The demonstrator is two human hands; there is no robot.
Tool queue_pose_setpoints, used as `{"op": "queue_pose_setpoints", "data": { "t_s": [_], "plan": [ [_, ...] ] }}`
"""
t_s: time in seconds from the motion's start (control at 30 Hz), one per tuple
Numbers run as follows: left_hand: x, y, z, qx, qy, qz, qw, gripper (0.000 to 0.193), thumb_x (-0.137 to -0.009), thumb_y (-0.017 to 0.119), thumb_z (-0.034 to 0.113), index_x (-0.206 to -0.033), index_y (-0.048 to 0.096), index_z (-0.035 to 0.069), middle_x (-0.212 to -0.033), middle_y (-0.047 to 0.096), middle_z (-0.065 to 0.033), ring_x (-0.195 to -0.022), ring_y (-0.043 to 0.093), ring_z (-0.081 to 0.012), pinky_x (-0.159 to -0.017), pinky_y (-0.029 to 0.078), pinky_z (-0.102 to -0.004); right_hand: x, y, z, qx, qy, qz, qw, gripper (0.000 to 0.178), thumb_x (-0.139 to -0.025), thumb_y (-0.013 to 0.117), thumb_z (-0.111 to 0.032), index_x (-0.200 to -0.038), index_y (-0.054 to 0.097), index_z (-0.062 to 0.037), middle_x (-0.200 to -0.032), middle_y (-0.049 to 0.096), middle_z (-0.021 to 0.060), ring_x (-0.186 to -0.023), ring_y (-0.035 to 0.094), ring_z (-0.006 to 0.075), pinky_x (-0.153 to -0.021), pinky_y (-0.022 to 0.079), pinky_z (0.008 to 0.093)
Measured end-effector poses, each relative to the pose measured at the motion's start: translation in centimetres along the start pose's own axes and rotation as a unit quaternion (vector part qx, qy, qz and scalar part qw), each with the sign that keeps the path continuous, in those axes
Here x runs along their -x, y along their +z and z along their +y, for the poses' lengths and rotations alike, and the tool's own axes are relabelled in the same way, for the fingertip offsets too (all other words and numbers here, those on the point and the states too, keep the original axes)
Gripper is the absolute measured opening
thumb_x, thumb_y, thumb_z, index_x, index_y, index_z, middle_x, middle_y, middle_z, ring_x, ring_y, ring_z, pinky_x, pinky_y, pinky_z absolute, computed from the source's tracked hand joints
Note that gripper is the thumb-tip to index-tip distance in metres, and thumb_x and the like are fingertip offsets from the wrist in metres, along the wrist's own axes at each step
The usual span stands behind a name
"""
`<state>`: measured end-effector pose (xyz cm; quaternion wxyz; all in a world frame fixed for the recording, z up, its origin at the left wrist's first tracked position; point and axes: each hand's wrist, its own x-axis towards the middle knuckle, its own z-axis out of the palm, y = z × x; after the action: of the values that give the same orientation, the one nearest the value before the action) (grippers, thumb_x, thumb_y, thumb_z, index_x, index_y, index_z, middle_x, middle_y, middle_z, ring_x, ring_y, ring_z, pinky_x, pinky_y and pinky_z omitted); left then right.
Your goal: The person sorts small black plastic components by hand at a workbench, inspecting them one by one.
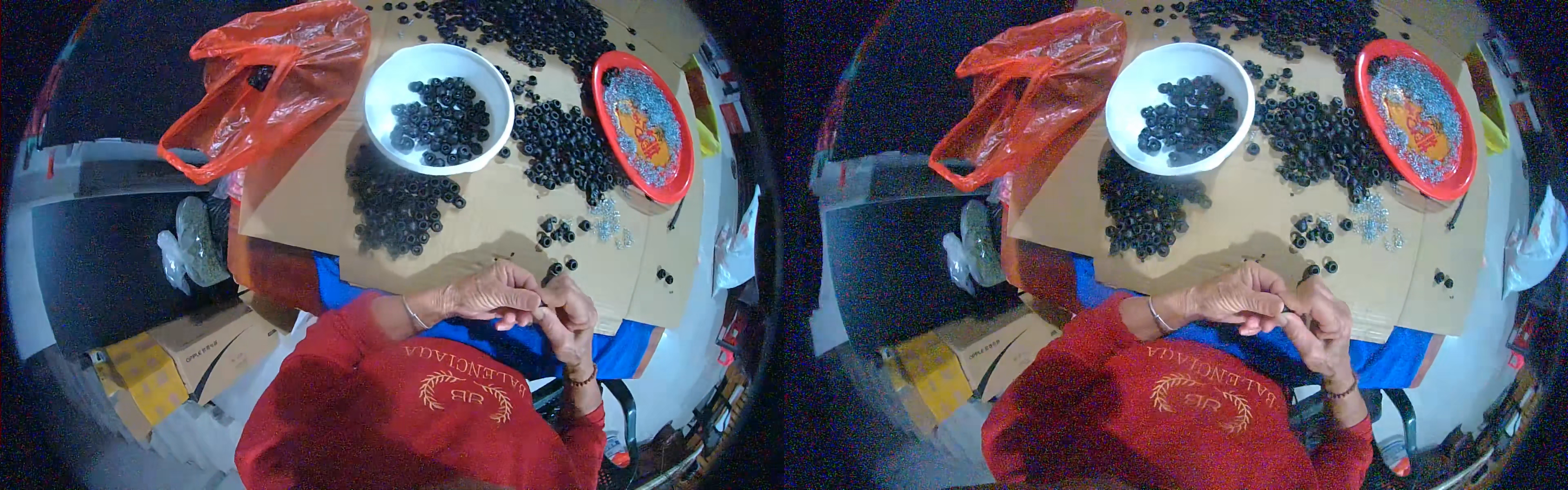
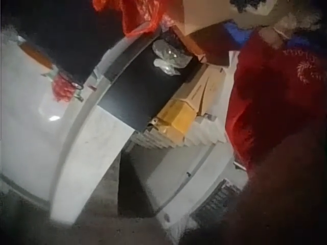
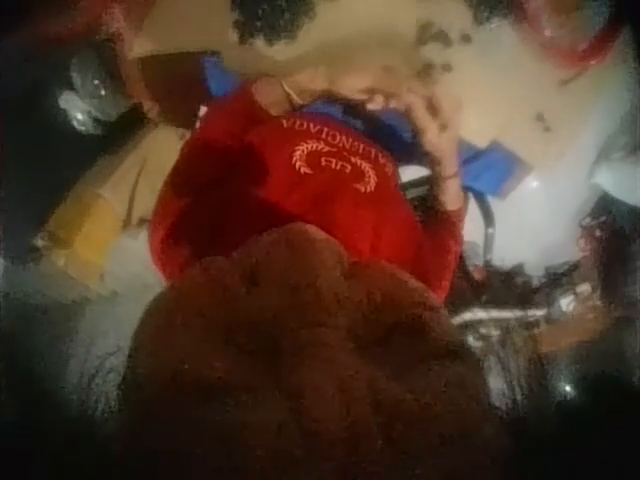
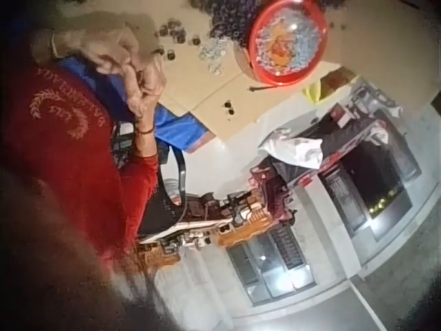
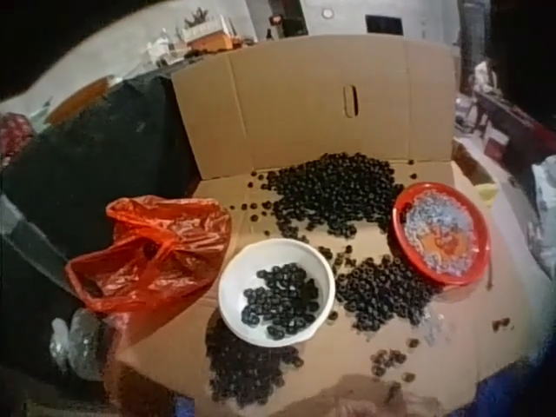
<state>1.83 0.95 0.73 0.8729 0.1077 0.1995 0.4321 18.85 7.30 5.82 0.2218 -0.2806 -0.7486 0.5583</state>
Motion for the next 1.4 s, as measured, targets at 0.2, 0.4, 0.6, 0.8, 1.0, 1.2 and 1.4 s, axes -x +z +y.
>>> {"op": "queue_pose_setpoints", "data": {
  "t_s": [0.2,0.4,0.6,0.8,1.0,1.2,1.4],
  "plan": [
    [-0.5,-0.1,-0.2,-0.023,0.029,-0.016,0.999,0.029,-0.086,0.057,0.031,-0.086,0.058,0.002,-0.069,0.06,-0.0101,-0.048,0.054,-0.0099,-0.04,0.044,-0.0217,0.1,0.1,-0.3,-0.05,0.067,0.034,0.996,0.012,-0.074,0.065,-0.009,-0.08,0.059,-0.0007,-0.07,0.051,0.0041,-0.063,0.046,0.0128,-0.056,0.037,0.0254],
    [-0.9,-1.1,-1.0,0.087,0.05,-0.001,0.995,0.045,-0.089,0.042,0.048,-0.097,0.055,0.005,-0.079,0.058,-0.0086,-0.06,0.055,-0.0137,-0.047,0.046,-0.0266,-3.7,0.1,-3.5,0.06,0.0,0.077,0.995,0.019,-0.071,0.06,0.0,-0.089,0.055,-0.0002,-0.076,0.054,0.0074,-0.064,0.051,0.0155,-0.059,0.043,0.0268],
    [-0.4,-0.6,0.0,-0.002,0.077,-0.048,0.996,0.032,-0.088,0.051,0.035,-0.094,0.055,0.004,-0.078,0.059,-0.0079,-0.058,0.055,-0.0115,-0.047,0.044,-0.0233,-13.1,3.2,-7.1,0.225,-0.179,0.028,0.957,0.024,-0.074,0.058,0.0,-0.097,0.055,-0.0006,-0.08,0.056,0.0094,-0.066,0.055,0.0185,-0.061,0.045,0.029],
    [-1.4,-0.3,-0.4,-0.01,0.066,-0.047,0.997,0.037,-0.086,0.054,0.034,-0.106,0.051,0.003,-0.085,0.059,-0.0083,-0.068,0.056,-0.0138,-0.055,0.046,-0.0262,-18.7,4.4,-4.7,0.345,-0.195,0.013,0.918,0.027,-0.075,0.061,-0.006,-0.101,0.059,-0.0029,-0.077,0.059,0.0128,-0.065,0.059,0.0245,-0.059,0.048,0.0325],
    [0.4,0.2,1.1,-0.119,0.074,-0.02,0.99,0.03,-0.085,0.056,0.027,-0.102,0.053,0.002,-0.085,0.059,-0.008,-0.07,0.056,-0.0122,-0.057,0.045,-0.023,-14.0,-0.5,-5.9,0.314,-0.166,0.061,0.933,0.017,-0.079,0.06,-0.006,-0.095,0.06,-0.0017,-0.077,0.059,0.0088,-0.065,0.058,0.0184,-0.061,0.046,0.028],
    [-0.1,1.7,1.1,-0.27,0.269,0.172,0.908,0.012,-0.083,0.056,0.009,-0.091,0.057,0.0,-0.077,0.06,-0.0038,-0.067,0.055,-0.0072,-0.058,0.044,-0.0205,-2.7,-4.3,0.1,0.24,0.049,0.202,0.948,0.012,-0.082,0.058,-0.006,-0.092,0.061,0.0002,-0.077,0.058,0.0063,-0.068,0.054,0.0105,-0.061,0.044,0.0247],
    [-0.7,1.0,0.6,-0.358,0.34,0.245,0.835,0.01,-0.081,0.06,0.004,-0.091,0.058,0.002,-0.077,0.057,0.0024,-0.068,0.052,-0.0035,-0.061,0.043,-0.0183,-0.3,-2.6,3.8,0.264,0.0,0.25,0.932,0.011,-0.081,0.058,-0.004,-0.09,0.061,-0.0011,-0.078,0.058,0.0088,-0.068,0.057,0.0154,-0.06,0.045,0.0259]
  ]
}}
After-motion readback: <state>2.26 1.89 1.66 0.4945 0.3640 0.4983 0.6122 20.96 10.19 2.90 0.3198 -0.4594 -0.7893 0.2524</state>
